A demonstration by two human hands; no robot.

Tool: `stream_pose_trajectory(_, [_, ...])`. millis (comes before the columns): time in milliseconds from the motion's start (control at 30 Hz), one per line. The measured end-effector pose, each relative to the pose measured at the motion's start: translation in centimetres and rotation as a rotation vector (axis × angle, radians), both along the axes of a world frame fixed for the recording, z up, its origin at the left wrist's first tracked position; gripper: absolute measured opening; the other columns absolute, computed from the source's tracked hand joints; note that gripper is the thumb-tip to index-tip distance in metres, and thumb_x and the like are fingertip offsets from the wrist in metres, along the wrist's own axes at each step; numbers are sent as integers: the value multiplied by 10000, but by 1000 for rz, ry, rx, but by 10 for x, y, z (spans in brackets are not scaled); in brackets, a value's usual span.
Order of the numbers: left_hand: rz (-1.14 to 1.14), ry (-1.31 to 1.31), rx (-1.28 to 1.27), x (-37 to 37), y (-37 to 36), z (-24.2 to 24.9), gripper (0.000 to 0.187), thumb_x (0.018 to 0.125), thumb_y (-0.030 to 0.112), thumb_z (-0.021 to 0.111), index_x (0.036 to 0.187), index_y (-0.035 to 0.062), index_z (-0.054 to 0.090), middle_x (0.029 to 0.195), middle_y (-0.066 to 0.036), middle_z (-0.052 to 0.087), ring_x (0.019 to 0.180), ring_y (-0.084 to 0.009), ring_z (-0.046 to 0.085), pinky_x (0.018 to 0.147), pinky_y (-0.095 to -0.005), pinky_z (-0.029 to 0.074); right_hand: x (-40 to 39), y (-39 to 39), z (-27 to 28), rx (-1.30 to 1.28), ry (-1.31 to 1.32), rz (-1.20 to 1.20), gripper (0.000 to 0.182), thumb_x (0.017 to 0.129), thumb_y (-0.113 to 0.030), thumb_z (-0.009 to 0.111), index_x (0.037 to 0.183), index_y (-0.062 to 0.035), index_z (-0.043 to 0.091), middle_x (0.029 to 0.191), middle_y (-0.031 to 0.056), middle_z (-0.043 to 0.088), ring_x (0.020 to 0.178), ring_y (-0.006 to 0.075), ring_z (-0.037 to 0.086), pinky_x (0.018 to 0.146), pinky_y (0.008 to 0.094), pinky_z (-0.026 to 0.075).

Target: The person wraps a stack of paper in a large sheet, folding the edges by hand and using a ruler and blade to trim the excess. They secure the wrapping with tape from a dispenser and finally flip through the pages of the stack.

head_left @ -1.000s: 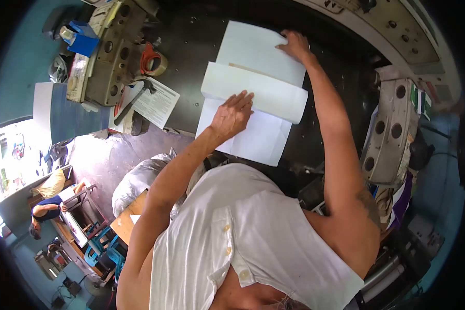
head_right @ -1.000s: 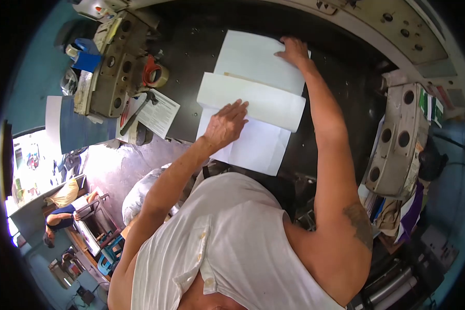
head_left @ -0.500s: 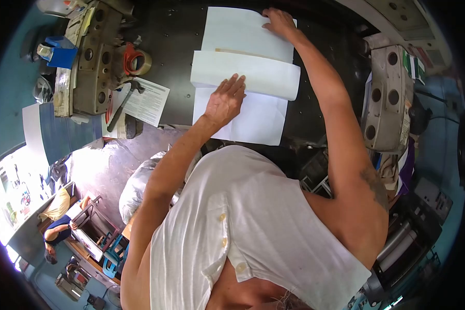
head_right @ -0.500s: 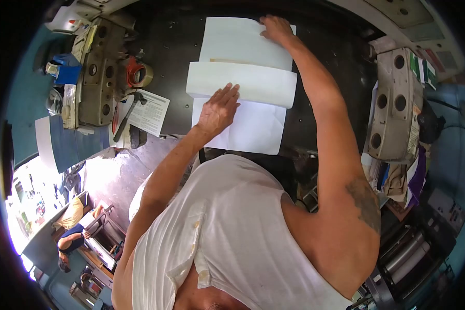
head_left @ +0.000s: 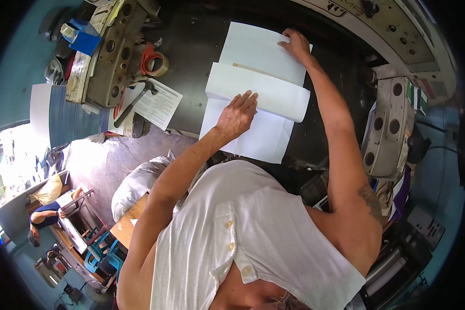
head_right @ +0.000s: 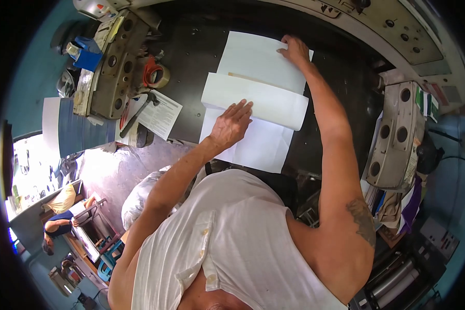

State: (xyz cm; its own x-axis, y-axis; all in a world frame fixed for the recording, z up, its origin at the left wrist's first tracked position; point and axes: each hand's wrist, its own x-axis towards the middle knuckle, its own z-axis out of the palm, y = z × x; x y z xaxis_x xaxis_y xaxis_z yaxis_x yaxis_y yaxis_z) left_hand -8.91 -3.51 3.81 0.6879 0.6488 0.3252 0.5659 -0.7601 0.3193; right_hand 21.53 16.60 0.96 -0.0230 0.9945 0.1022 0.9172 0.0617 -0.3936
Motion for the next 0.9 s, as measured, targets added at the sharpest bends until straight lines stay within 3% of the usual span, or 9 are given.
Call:
stream_pose_trajectory(200, [5,-3,-5,0,0,1,255,883,106,690,1099,-25,648,1341,-139,618,1283,-328,570,1037,-469,507,-9,-3,2,57,-62,-36,338,803,-184,795,1102,-93,667,1088,144,696,1020,368,669,872,483,535])
stream_pose_trajectory(400, [11,-10,3,1,-1,1,261,878,103,694,1098,-29,647,1352,-146,611,1288,-329,568,1037,-470,510,-7,-8,-12,157,-83,-11,254,816,-173,778,1047,-101,703,1138,112,687,1097,331,637,950,457,507])
stream_pose_trajectory(600, [-12,5,-30,0,-1,0,255,919,116,627,1114,-48,646,1383,-166,577,1324,-346,524,1066,-490,472,-8,-13,-12,217,-138,-35,173,811,-133,756,976,-96,720,1018,78,677,1009,288,628,853,439,489])
stream_pose_trajectory(700, [-9,7,-37,0,-1,-1,256,914,112,632,1114,-47,646,1382,-164,577,1324,-346,523,1062,-489,473,-6,-15,-14,348,-173,67,120,799,-102,745,918,-95,729,947,63,661,956,273,622,796,427,481])
stream_pose_trajectory(900, [-12,-10,-3,0,-1,-1,235,916,109,626,1093,-45,648,1368,-160,587,1310,-342,533,1053,-488,479,-10,-23,-15,459,-124,137,71,795,-57,717,854,-90,739,883,51,647,896,249,622,804,413,504])
